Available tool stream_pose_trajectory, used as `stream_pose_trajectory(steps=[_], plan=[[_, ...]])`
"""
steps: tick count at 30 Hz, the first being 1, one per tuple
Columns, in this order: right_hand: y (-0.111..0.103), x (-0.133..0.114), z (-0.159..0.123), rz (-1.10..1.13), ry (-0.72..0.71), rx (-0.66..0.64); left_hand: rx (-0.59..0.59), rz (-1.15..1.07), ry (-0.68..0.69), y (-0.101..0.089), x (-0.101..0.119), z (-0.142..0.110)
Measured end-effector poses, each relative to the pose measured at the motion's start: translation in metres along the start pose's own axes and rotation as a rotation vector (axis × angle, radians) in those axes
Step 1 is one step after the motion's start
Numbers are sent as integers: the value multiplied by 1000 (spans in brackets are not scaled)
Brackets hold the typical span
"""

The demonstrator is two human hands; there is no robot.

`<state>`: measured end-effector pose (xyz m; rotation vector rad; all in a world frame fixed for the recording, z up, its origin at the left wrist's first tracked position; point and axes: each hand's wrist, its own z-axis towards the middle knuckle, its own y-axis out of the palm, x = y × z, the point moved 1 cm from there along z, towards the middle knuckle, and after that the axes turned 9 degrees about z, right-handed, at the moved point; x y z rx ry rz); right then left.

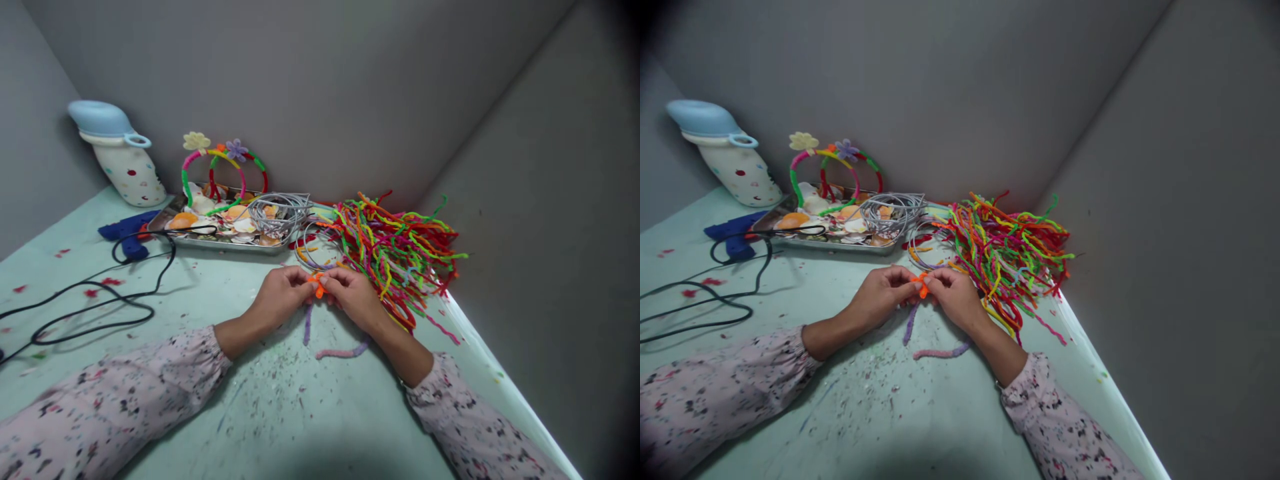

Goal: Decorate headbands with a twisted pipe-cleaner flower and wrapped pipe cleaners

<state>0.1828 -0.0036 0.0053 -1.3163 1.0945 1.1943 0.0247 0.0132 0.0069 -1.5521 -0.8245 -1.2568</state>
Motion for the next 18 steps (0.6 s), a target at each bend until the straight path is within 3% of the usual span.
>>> stream_pose_trajectory(steps=[18], plan=[[-7,-3,-2,-19,73,-180,-163,60,-34,-3,-6,1]])
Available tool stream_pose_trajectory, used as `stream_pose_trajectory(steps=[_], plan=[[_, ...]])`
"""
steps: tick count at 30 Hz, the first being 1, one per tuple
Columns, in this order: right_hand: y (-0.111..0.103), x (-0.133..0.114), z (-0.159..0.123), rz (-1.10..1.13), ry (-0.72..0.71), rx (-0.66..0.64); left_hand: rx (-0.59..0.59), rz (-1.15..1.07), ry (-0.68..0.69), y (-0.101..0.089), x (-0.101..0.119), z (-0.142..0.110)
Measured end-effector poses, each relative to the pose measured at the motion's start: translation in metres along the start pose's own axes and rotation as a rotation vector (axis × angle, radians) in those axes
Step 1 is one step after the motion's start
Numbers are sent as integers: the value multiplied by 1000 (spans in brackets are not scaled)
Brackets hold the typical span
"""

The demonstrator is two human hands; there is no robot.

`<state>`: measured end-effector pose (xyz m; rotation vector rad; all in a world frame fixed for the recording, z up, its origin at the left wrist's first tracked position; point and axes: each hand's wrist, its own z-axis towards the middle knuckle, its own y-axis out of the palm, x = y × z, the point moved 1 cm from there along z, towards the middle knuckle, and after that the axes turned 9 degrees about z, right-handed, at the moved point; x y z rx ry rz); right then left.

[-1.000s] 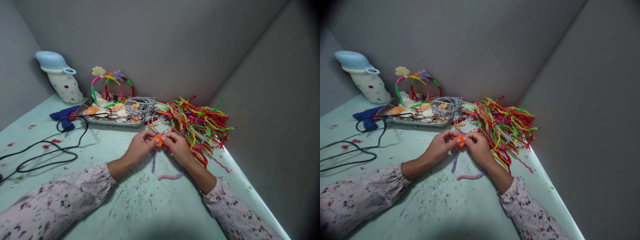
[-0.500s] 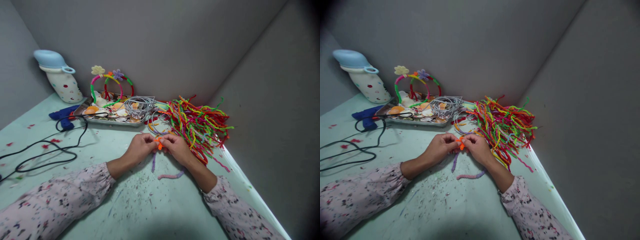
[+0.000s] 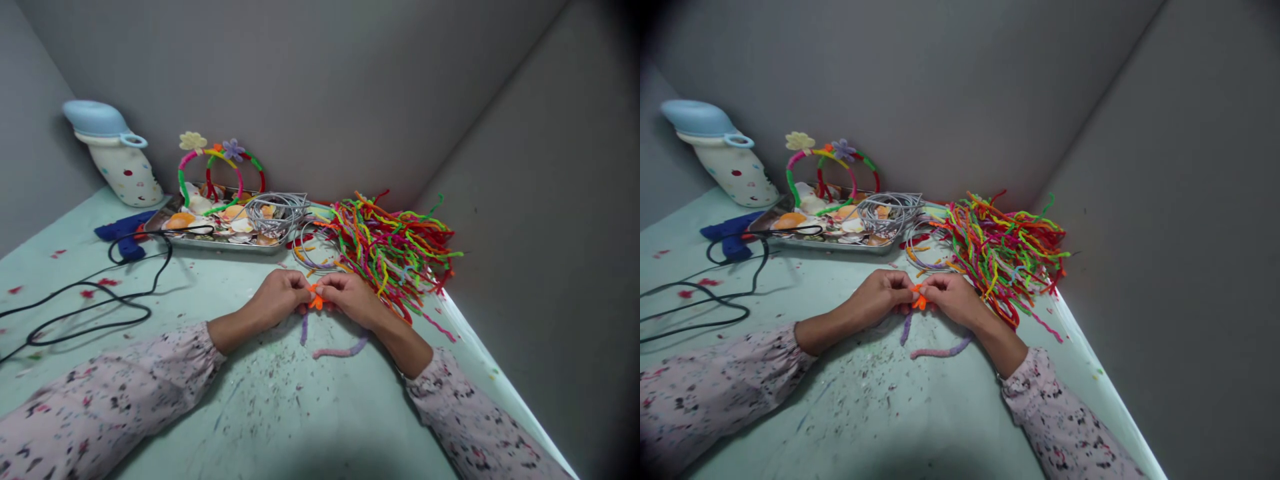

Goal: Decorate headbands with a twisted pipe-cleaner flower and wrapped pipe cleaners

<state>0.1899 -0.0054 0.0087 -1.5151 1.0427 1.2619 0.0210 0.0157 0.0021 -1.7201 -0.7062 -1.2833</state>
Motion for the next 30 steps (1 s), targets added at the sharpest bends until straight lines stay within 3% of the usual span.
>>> stream_pose_trajectory(steps=[8,23,30], plan=[[0,5,8,166,-31,228,46,-170,73,-1,6,1],[11,-3,2,85,-29,109,111,-68,73,-2,4,3],[7,2,6,178,-52,194,68,-161,69,0,7,0]])
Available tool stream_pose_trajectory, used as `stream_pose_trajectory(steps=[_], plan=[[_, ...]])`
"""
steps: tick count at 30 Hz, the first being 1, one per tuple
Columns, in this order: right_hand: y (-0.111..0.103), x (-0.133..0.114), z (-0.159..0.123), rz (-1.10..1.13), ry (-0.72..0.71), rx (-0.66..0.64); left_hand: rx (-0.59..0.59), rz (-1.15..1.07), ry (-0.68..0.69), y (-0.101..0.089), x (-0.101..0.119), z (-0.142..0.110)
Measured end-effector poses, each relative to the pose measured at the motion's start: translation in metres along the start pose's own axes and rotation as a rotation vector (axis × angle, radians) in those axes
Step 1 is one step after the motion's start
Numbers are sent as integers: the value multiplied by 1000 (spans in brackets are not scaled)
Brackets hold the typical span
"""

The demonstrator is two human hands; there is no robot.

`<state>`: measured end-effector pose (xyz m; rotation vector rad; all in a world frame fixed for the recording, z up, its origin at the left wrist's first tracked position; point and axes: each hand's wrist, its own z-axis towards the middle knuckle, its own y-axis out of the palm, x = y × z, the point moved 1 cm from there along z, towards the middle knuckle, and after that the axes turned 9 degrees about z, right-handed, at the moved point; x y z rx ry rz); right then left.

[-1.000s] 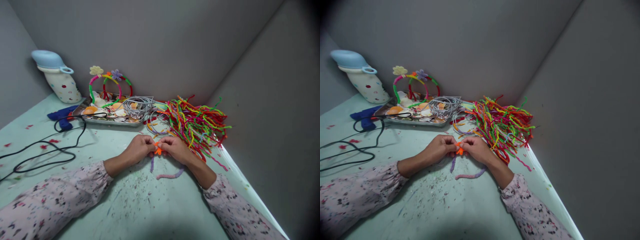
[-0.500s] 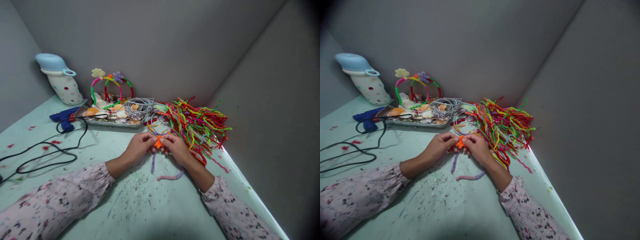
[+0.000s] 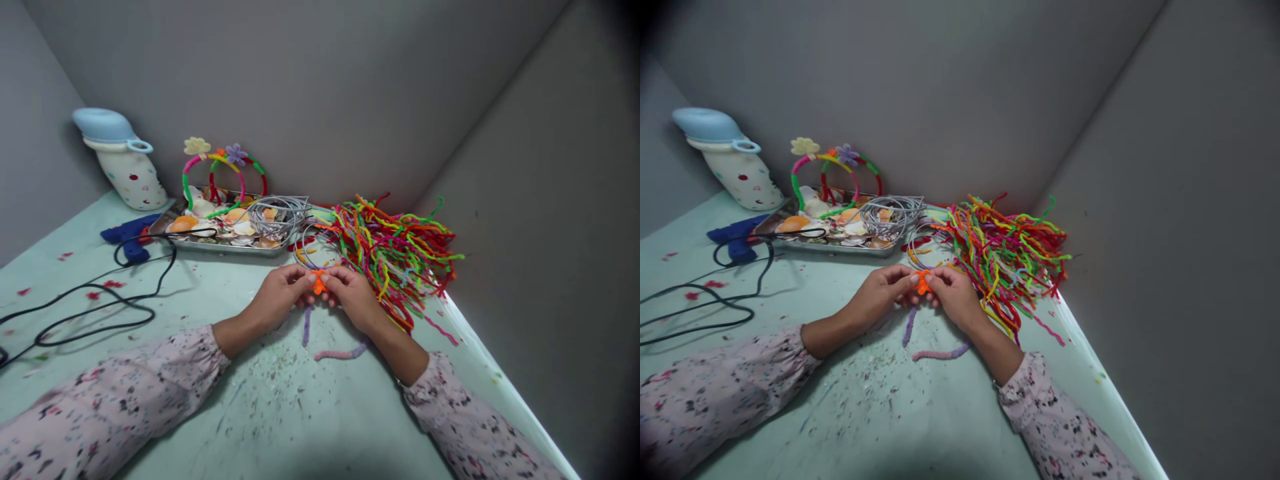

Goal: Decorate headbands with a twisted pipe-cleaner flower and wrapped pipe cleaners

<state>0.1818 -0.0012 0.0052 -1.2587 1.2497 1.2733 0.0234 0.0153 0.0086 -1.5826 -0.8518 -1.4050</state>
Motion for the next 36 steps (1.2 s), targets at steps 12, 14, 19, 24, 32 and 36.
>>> stream_pose_trajectory(steps=[12,14,19,24,32,36], plan=[[-1,3,2,7,24,-18,35,-63,-29,2,-7,3],[-2,3,2,-10,31,-29,34,-66,-19,1,-9,4],[-3,6,2,-23,47,-35,42,-55,-20,2,-7,4],[-2,4,1,-43,60,-27,52,-22,-65,2,-3,2],[2,-1,-2,-89,65,-31,45,-5,-74,2,-4,3],[3,-3,-3,-119,51,-36,48,20,-71,2,-4,3]])
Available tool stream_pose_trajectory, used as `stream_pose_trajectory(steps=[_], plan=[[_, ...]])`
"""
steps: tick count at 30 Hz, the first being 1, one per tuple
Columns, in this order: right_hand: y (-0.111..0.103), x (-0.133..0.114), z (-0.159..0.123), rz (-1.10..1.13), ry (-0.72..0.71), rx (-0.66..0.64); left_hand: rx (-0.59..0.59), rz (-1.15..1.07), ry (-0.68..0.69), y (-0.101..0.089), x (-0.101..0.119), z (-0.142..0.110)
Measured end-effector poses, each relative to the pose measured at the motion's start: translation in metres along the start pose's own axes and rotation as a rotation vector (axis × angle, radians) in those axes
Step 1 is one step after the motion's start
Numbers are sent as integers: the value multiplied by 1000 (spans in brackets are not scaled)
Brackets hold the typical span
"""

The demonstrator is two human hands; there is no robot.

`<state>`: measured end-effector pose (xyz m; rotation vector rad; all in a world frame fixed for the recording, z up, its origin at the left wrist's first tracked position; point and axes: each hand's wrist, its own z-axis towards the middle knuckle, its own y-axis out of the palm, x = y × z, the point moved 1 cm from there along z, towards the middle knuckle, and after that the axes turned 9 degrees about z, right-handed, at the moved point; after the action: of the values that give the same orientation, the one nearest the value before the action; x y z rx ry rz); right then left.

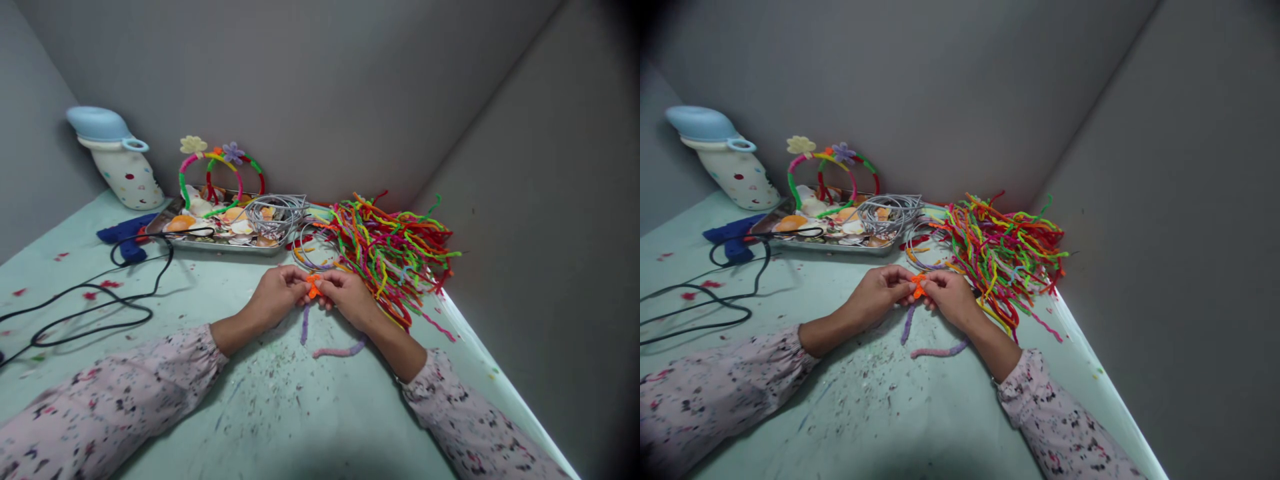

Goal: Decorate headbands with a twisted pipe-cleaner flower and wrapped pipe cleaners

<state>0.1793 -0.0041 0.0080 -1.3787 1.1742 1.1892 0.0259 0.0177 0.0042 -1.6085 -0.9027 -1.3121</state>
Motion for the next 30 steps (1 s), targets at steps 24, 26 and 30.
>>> stream_pose_trajectory(steps=[24,26,30], plan=[[-4,14,9,222,-39,120,-24,-102,28,3,4,-2],[-2,13,8,214,-36,97,-20,-113,22,4,4,-2],[1,9,5,195,-17,86,10,-109,4,4,2,-1]])
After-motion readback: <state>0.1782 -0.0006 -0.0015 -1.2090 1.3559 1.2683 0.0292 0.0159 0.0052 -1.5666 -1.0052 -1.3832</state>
